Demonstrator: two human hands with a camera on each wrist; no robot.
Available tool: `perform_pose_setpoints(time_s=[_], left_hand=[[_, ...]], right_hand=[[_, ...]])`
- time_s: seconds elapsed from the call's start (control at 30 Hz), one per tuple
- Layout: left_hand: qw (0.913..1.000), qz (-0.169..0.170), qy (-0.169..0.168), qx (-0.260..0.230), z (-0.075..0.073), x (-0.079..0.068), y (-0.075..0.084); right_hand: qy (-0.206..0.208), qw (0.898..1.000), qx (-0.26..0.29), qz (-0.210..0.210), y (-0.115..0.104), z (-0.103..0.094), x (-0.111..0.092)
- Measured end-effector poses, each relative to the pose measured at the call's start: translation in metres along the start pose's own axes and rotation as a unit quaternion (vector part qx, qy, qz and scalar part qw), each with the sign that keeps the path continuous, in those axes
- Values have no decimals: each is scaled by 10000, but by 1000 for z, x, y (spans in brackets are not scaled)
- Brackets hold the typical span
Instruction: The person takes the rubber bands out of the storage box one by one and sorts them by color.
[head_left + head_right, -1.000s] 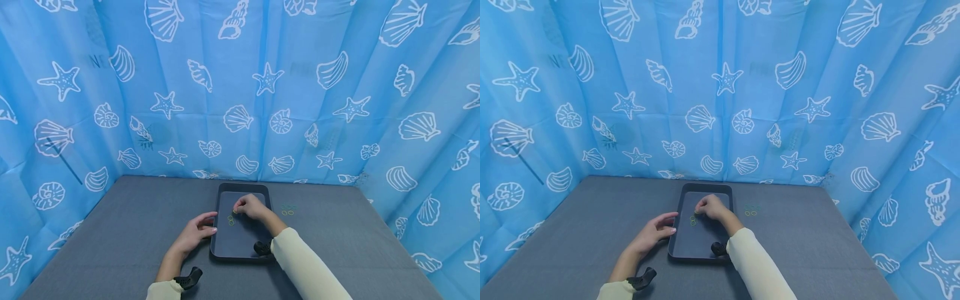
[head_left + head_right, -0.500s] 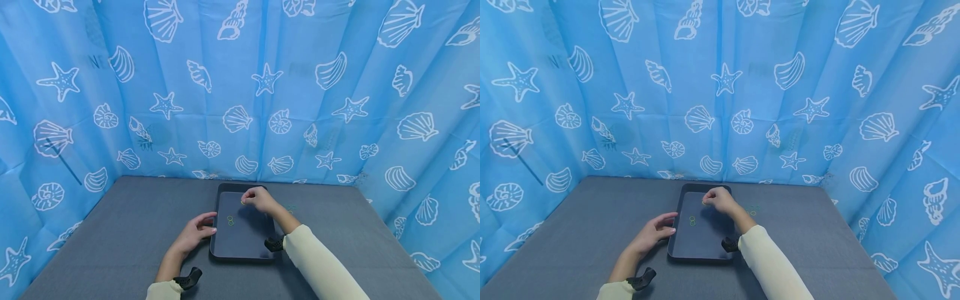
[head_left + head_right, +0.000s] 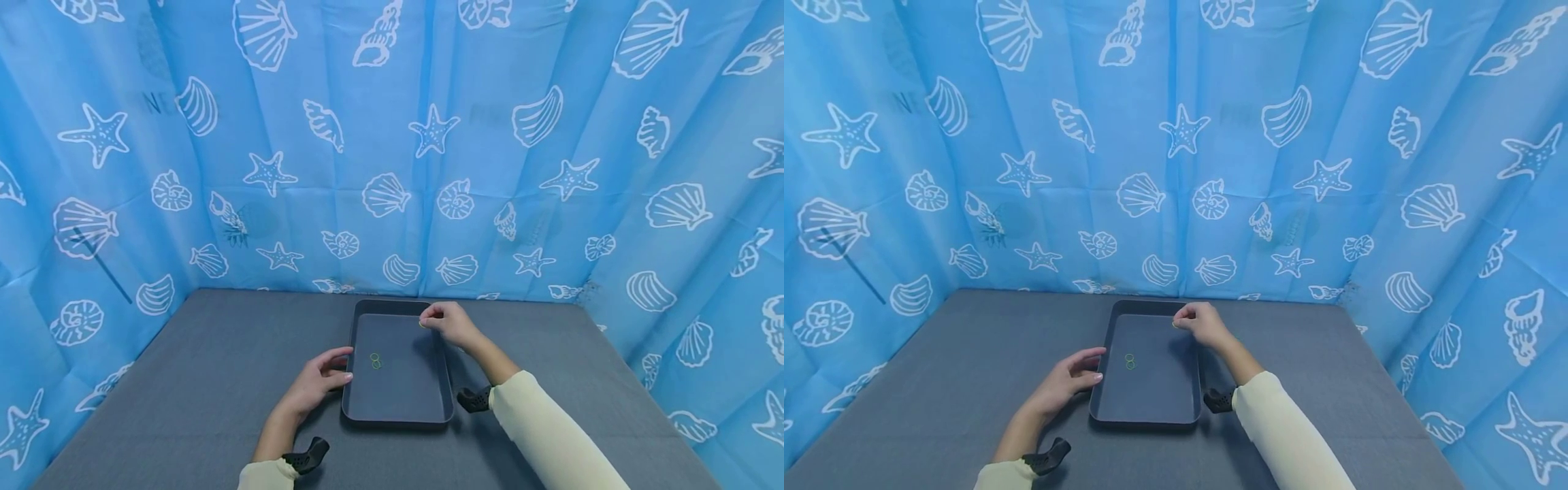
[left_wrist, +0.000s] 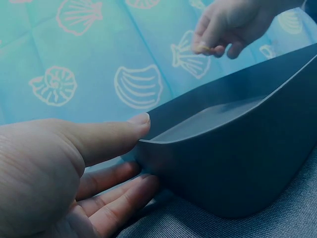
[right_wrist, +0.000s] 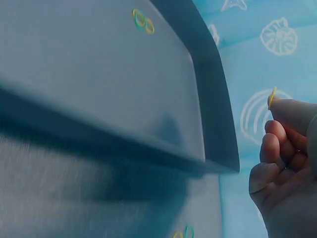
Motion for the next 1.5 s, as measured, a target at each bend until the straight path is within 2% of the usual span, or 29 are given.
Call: perform_pose_setpoints(time_s=[0.57,1.0,1.27,1.5], left_hand=[[10000,-7,-17,-13,-1,-1,2],[10000,-55,46,24,0,-2,3],[10000,-2,12,-10,0,-2,1],[10000,9,21,15,1,-2,2]], right_hand=[[593,9977,-224,228,47,-25,-29],[795,9954,-398,355,76,-35,-49],[1032,9905,-607,669,87,-36,-55],[1291,9798,-1045,1111,96,-40,-58]])
Point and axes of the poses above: each hand's wrist, its own x-axis towards the middle knuckle, its own z-axis out of the palm, y = z × x, the point moved 1 cm from there along x, towards the middle knuckle, and after that the axes turned 1 degree about -y, right-handed, at the moved point
